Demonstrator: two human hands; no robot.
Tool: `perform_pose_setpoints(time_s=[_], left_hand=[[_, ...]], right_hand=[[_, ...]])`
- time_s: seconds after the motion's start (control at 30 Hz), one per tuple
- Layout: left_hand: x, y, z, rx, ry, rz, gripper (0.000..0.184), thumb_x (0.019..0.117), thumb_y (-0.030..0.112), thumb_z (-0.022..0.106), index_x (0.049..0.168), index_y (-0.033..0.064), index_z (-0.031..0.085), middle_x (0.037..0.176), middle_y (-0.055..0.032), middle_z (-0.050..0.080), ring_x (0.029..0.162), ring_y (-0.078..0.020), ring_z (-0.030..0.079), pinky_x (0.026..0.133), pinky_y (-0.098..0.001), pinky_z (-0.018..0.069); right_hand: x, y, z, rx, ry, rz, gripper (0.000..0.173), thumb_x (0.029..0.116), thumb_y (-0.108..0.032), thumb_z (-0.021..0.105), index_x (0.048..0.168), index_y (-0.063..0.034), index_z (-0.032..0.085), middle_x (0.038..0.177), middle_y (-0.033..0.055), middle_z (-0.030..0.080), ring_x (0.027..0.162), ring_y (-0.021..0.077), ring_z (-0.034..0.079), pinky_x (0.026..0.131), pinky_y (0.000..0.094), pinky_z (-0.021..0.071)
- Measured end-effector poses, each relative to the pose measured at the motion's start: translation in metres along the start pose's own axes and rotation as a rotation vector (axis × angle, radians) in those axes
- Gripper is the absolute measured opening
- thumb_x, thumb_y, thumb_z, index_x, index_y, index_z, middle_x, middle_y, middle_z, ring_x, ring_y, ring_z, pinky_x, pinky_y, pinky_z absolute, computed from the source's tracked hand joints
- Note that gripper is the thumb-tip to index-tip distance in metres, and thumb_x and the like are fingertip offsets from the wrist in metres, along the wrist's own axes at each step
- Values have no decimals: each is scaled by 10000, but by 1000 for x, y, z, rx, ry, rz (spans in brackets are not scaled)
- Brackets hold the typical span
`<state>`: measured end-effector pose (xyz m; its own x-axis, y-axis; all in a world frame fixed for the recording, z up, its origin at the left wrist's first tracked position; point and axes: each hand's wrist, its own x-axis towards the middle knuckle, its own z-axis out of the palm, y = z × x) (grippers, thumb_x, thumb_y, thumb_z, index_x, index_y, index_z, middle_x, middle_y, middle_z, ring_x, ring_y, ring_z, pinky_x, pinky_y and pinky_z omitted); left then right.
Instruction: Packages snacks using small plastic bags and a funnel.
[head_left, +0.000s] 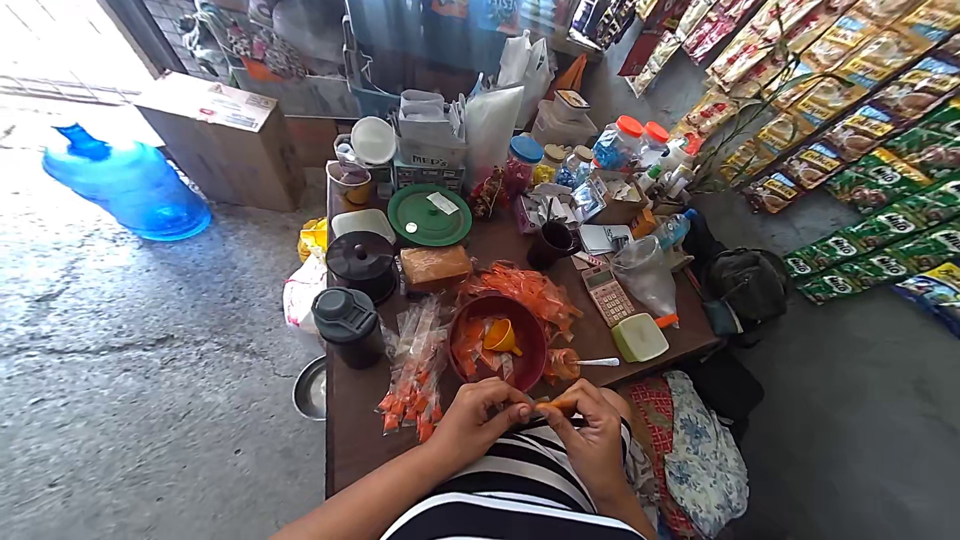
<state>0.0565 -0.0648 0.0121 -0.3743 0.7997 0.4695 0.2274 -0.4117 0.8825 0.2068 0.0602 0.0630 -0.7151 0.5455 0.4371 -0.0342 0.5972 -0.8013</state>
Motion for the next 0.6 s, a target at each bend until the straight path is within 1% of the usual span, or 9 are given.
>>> perform_pose_setpoints(time_s=[0.03,0.07,0.13,0.2,0.27,0.33,0.4,0.5,0.6], left_hand=[[0,0,-1,-2,-3,5,214,1016,153,624,962,-27,726,896,-70,742,881,-38,675,853,-173,523],[-1,0,-2,-2,-5,6,223,1021,161,619,963,-26,726,897,-69,742,885,-38,676,856,-174,525],[-1,1,-5,1,5,-4,230,1022,172,621,961,-23,726,896,-66,740,886,-34,676,851,-174,528],[-2,1,-9,10,16,-19,229,1022,170,621,967,-26,726,905,-70,740,888,-38,682,852,-181,539],[-3,3,-11,21,21,-33,229,1020,166,623,970,-30,729,906,-77,744,884,-44,686,849,-187,542],[-3,4,-13,27,17,-39,228,1019,167,624,966,-29,729,905,-72,743,888,-39,686,856,-185,543],[-1,5,-14,27,6,-40,220,1017,157,626,964,-32,727,897,-68,737,882,-34,682,853,-179,542],[1,6,-14,26,-34,-31,217,1015,154,627,965,-33,725,891,-70,731,875,-32,672,835,-169,534],[2,5,-12,26,-69,-16,222,1017,160,624,957,-28,725,886,-69,730,875,-36,670,838,-171,529]], right_hand=[[1,1,2,-4,12,-2,239,955,-318,715,838,-110,708,821,-54,621,746,-59,593,679,78,514],[1,1,4,-5,13,-5,250,979,-321,683,853,-107,712,834,-52,623,757,-59,592,690,78,512],[3,1,7,4,-8,-11,235,1006,-304,646,929,-101,738,893,-38,642,782,-57,609,710,84,530],[4,0,9,21,-36,-15,205,1009,-258,645,1012,-88,760,952,-18,654,812,-49,623,734,92,543],[5,-2,10,36,-48,-22,166,990,-218,669,1048,-96,766,983,-16,662,852,-45,633,760,92,546],[5,-3,10,53,-35,-24,127,955,-186,706,1020,-96,767,970,-16,674,853,-37,636,759,93,544],[4,-3,11,58,-5,-12,125,939,-221,731,962,-101,757,918,-32,662,816,-49,625,731,84,539],[2,-2,13,42,42,9,218,951,-306,720,875,-101,709,841,-46,611,756,-67,583,680,64,506],[1,0,13,5,72,1,305,970,-335,692,813,-76,663,794,-36,563,708,-68,531,647,55,462]])
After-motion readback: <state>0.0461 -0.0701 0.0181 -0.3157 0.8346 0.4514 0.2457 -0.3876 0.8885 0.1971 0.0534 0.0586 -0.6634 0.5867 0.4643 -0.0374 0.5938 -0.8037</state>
